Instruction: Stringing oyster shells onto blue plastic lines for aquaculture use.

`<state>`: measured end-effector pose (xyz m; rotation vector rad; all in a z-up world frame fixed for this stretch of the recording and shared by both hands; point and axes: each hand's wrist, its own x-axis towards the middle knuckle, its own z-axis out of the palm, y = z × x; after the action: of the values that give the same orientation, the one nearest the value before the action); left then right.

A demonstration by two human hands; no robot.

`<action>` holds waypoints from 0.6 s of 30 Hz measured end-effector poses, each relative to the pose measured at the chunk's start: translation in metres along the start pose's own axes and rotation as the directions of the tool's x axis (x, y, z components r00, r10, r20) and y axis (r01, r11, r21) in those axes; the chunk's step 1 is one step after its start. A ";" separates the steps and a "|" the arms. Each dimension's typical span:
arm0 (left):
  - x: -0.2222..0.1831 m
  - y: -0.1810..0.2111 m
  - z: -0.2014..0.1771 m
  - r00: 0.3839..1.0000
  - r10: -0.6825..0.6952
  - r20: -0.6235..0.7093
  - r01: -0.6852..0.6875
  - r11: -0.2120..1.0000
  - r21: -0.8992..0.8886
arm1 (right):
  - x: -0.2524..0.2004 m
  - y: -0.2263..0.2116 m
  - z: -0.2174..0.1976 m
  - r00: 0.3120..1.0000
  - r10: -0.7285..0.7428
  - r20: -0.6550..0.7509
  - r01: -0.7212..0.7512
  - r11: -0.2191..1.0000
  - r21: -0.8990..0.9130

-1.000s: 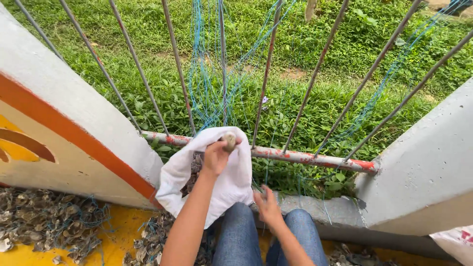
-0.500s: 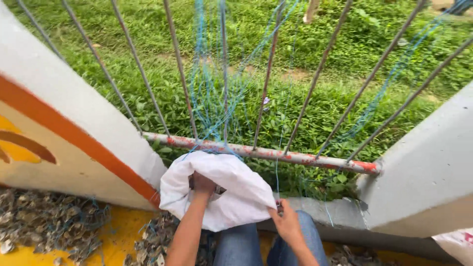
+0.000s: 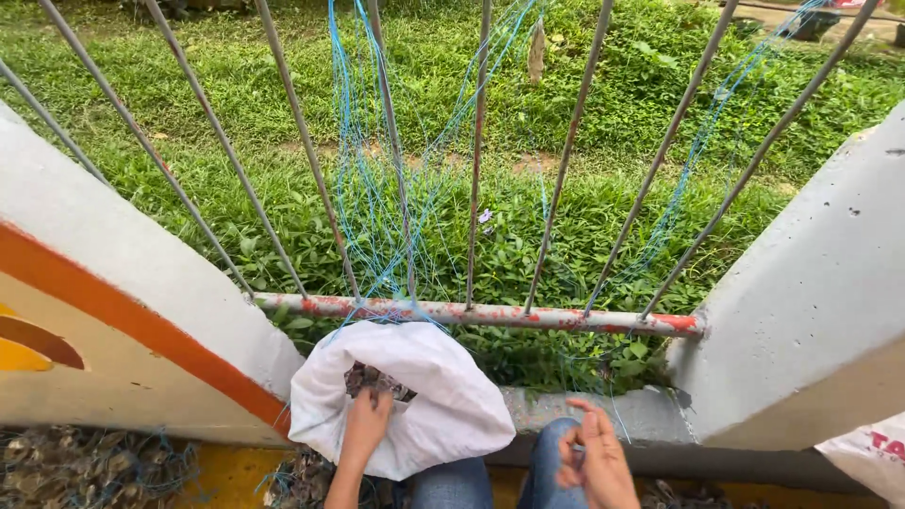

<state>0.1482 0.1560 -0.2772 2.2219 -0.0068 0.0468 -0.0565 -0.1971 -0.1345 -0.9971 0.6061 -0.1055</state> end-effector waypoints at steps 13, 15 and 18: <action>-0.135 0.253 -0.017 0.824 0.267 0.501 0.521 -0.006 -0.854 | -0.048 -0.071 0.027 0.516 -0.528 0.674 -0.070 0.758 0.648; -0.127 0.273 -0.019 0.777 0.299 0.554 0.608 -0.132 -0.783 | -0.039 -0.068 0.009 0.685 -0.512 0.518 0.081 0.760 0.645; -0.125 0.283 -0.012 0.753 0.303 0.584 0.647 -0.177 -0.742 | -0.047 -0.095 0.020 0.834 -0.483 0.268 0.387 0.857 0.339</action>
<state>0.0172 -0.0076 -0.0500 0.3553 -0.0365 -0.7038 -0.0676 -0.2181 -0.0298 -0.8428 0.0227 -0.4055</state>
